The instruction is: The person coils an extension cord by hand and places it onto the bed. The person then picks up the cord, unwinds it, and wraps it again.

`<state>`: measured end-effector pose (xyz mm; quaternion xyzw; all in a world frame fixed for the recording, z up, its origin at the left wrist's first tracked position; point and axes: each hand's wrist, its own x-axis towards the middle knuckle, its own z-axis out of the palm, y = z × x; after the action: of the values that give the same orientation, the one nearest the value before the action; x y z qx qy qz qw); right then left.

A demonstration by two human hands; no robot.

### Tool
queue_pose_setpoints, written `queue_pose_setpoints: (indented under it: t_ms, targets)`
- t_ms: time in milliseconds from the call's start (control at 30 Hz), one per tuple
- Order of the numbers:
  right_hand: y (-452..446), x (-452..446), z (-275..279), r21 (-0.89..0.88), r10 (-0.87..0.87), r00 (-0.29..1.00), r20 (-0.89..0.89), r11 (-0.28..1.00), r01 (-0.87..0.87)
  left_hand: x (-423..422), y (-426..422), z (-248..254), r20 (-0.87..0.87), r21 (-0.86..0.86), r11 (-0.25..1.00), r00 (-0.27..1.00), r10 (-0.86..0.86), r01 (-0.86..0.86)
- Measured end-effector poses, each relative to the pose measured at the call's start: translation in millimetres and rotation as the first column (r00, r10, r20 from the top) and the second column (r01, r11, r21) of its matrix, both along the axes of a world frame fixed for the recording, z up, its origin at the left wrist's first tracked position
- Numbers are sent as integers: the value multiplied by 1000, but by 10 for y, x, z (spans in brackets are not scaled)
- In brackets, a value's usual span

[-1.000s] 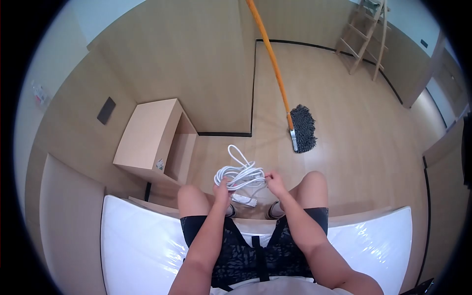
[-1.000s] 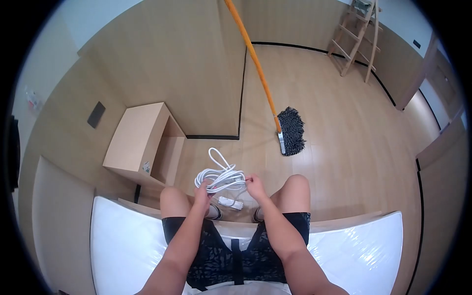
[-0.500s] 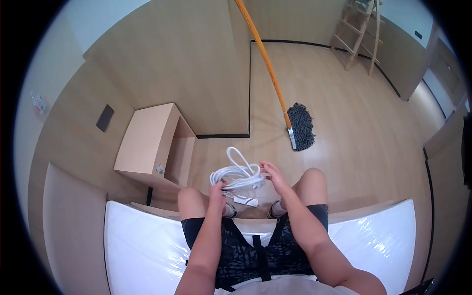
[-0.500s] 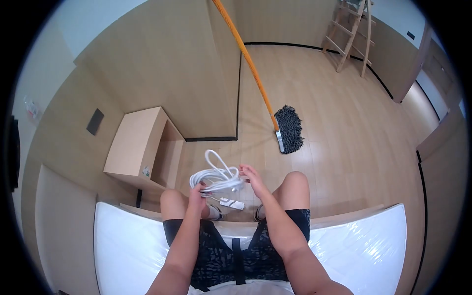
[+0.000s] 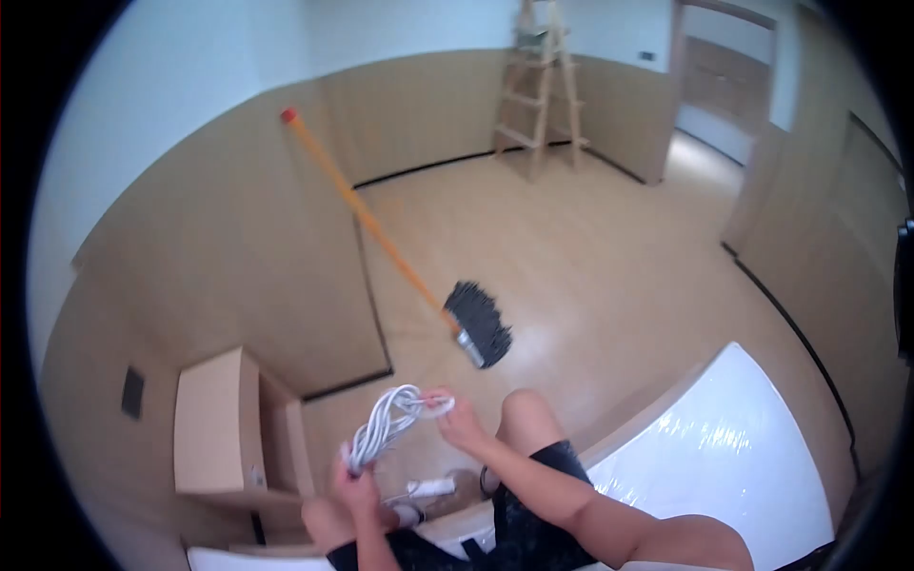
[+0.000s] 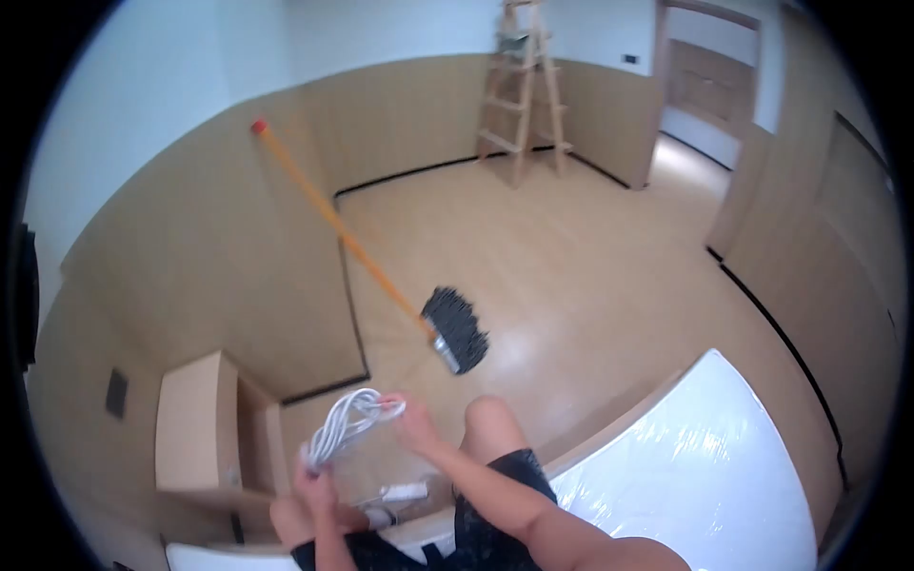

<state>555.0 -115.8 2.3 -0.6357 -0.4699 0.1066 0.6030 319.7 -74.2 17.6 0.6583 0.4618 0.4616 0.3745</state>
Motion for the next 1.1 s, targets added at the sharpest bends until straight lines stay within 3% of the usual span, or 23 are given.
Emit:
queue_pose_setpoints:
  t_ms: [67, 100, 167, 200, 233, 267, 300, 333, 367, 433, 500, 600, 633, 667, 700, 733, 767, 833, 900, 967, 1033, 1100]
  targets:
    - [-109, -2, 561, 282, -26, 994, -110, 958, 56, -53, -62, 508, 38, 214, 976, 999, 38, -46]
    - [-143, 43, 673, 261, -42, 985, -168, 961, 86, -71, -14, 600, 16, 258, 965, 998, 54, -56]
    - [15, 114, 385, 31, -90, 996, 1, 995, 90, -171, 213, 426, -76, 226, 972, 994, 77, -58]
    - [100, 199, 175, -82, -97, 991, 90, 991, 105, -258, 423, 71, -95, 145, 989, 994, 52, -38]
    - [114, 240, -42, -381, 190, 946, 262, 921, -79, -346, 472, -292, -276, 89, 995, 958, 74, -51]
    - [108, 204, -436, -444, 237, 887, 396, 895, -41, -425, 527, -653, -446, 46, 997, 891, 81, -68]
    - [96, 162, -800, -490, 287, 805, 520, 872, 6, -452, 576, -1063, -493, 23, 998, 868, 57, -53]
    - [62, 64, -881, -395, 207, 827, 524, 918, 21, -482, 619, -1461, -538, 1, 999, 842, 32, -37]
    - [18, -45, -937, -295, 128, 844, 521, 955, 38, -430, 660, -1682, -476, -21, 1000, 879, -6, -4]
    - [-71, -55, -962, -473, 320, 901, 292, 867, -155, -394, 600, -1815, -388, -73, 997, 920, -58, 32]
    - [158, 77, -495, -527, 343, 915, 214, 829, -188, -426, 488, -1616, -379, -126, 992, 924, -55, 7]
    - [620, 259, 895, -290, 110, 991, 73, 953, -84, -575, 507, -1677, -348, -273, 951, 937, 41, -143]
    - [679, 292, 1392, -114, 52, 997, -49, 992, -57, -577, 526, -1732, -293, -352, 921, 954, 64, -169]
    - [795, 387, 1746, 185, 134, 944, -301, 979, -80, -571, 541, -1755, -239, -427, 883, 966, 96, -194]
    - [704, 333, 2178, 324, 117, 918, -379, 946, 13, -556, 571, -1773, -191, -459, 871, 977, 96, -175]
    - [766, 315, 2199, 423, 73, 926, -371, 901, 99, -534, 542, -1716, -173, -433, 886, 980, 101, -168]
    - [980, 277, 1986, 489, 52, 927, -371, 860, 148, -442, 517, -1630, -151, -406, 900, 983, 103, -156]
    - [1162, 64, 1318, 99, -153, 938, -311, 976, 192, -294, 503, -1720, -120, -391, 911, 988, 93, -133]
    - [1111, -84, 211, -357, 7, 1000, 2, 934, -5, -254, 566, -1965, -115, -409, 901, 987, 109, -147]
    - [759, -153, -859, -639, 277, 949, 152, 760, -119, -270, 561, -1955, -178, -347, 916, 973, 149, -203]
    - [460, -208, -1427, -690, 304, 945, 117, 710, -143, -267, 499, -1881, -176, -343, 909, 967, 186, -237]
    - [479, -221, -1445, -645, 286, 951, 118, 750, -145, -274, 424, -1833, -142, -368, 903, 973, 179, -220]
